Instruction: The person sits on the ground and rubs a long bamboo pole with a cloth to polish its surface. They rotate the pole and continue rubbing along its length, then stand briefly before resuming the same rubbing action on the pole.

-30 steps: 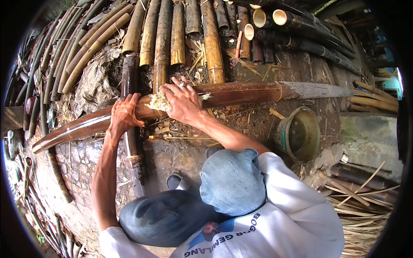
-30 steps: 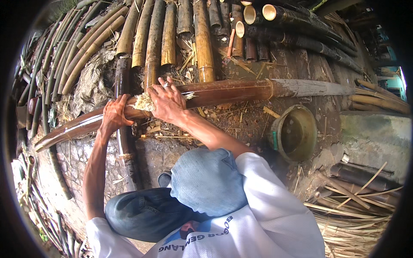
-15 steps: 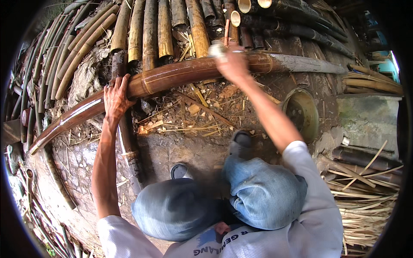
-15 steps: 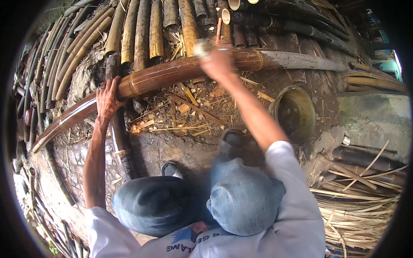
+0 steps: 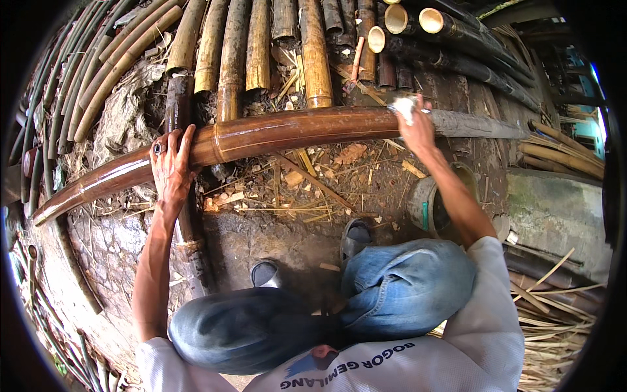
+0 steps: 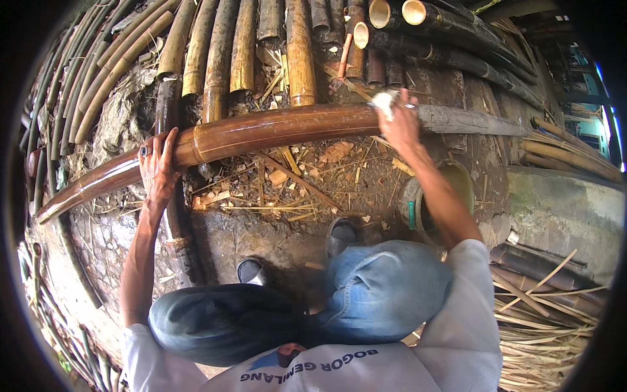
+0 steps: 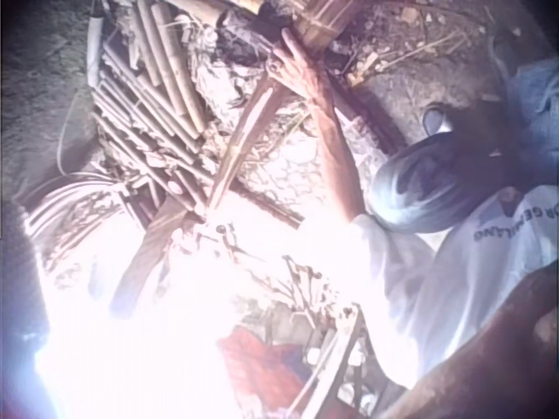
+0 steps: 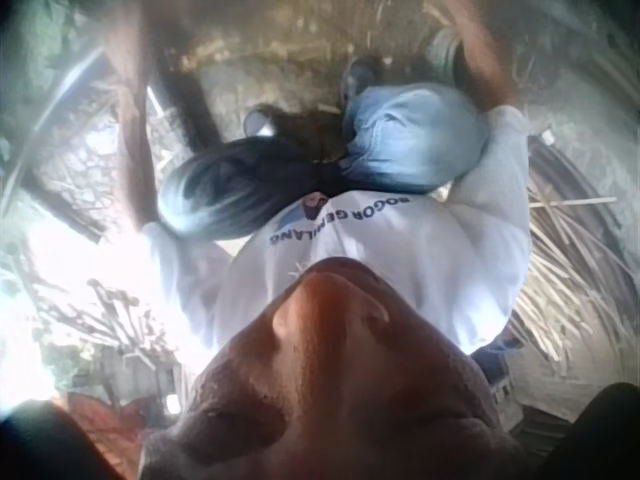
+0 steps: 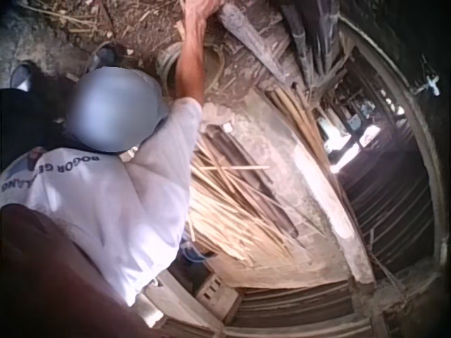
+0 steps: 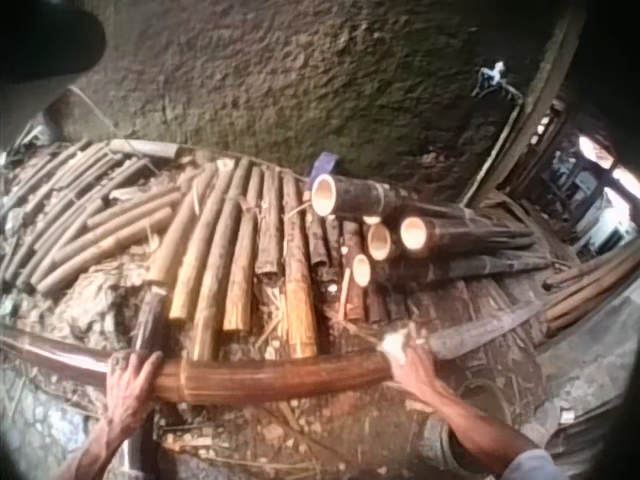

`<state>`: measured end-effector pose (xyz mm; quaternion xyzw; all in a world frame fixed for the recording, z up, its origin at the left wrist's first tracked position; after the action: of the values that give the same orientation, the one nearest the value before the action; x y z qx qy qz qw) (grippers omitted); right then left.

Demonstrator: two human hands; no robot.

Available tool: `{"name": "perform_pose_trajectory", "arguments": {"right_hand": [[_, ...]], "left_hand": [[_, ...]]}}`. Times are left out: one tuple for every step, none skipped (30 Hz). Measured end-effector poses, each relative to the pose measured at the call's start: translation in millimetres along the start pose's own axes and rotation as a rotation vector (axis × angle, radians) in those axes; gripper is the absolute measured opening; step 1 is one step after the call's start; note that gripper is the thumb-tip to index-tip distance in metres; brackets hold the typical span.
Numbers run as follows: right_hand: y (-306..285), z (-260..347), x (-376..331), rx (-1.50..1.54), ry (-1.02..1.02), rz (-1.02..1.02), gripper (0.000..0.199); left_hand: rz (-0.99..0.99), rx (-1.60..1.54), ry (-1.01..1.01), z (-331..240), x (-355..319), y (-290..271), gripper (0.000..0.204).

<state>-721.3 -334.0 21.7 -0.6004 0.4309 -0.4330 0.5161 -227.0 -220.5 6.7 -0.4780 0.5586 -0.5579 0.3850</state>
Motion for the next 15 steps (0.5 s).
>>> {"name": "perform_pose_trajectory", "arguments": {"right_hand": [[17,16,3,0.28,0.194,0.194,0.035],[15,75,16,0.167,0.02,0.137,0.039],[12,132,14,0.356,-0.09,0.105,0.039],[10,197,14,0.474,-0.272,0.072,0.045],[-9,254,2,0.419,-0.476,-0.193,0.059],[-3,292,-1,0.543,-0.48,-0.108,0.074],[5,300,4,0.604,-0.44,-0.032,0.078],[10,302,-1,0.569,-0.43,0.011,0.08],[7,280,-6,0.56,-0.45,-0.017,0.082],[-2,247,-12,0.575,-0.501,-0.118,0.085],[4,196,-15,0.471,-0.406,-0.043,0.072],[11,125,-11,0.601,-0.137,0.061,0.058],[6,59,-16,0.42,0.003,0.019,0.044],[2,-4,-21,0.312,0.166,0.056,0.03],[-7,-30,-20,0.097,0.08,0.009,0.03]], "left_hand": [[0.003,-0.004,-0.01,-1,0,-1,0.107],[-0.037,-0.009,0.003,-4,1,-7,0.108],[0.013,-0.008,-0.016,-5,3,-6,0.108],[0.026,-0.014,-0.013,-7,7,-10,0.109],[0.104,-0.024,-0.048,-6,10,-10,0.11],[0.203,0.003,-0.078,-4,13,-9,0.115],[0.27,0.025,-0.059,0,22,-13,0.119],[0.392,0.036,-0.063,4,29,-9,0.123],[0.455,0.002,-0.073,13,42,-9,0.132],[0.552,0.079,-0.036,14,47,-3,0.134],[0.578,0.074,0.045,13,52,-1,0.13],[0.621,0.072,0.076,12,51,5,0.125],[0.603,0.037,0.061,15,51,5,0.11],[0.578,-0.047,0.03,14,48,7,0.108],[0.571,-0.134,-0.011,16,44,10,0.105]]}}
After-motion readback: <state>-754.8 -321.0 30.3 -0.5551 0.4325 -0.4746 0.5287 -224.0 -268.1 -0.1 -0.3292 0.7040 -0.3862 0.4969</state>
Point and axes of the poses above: each hand's wrist, its own x-axis towards the middle knuckle, its own y-axis out of the palm, z = x × y, the point moved 8 cm from there along x, towards the middle knuckle, and after that the axes turned 4 degrees about y, right-handed, at the moved point
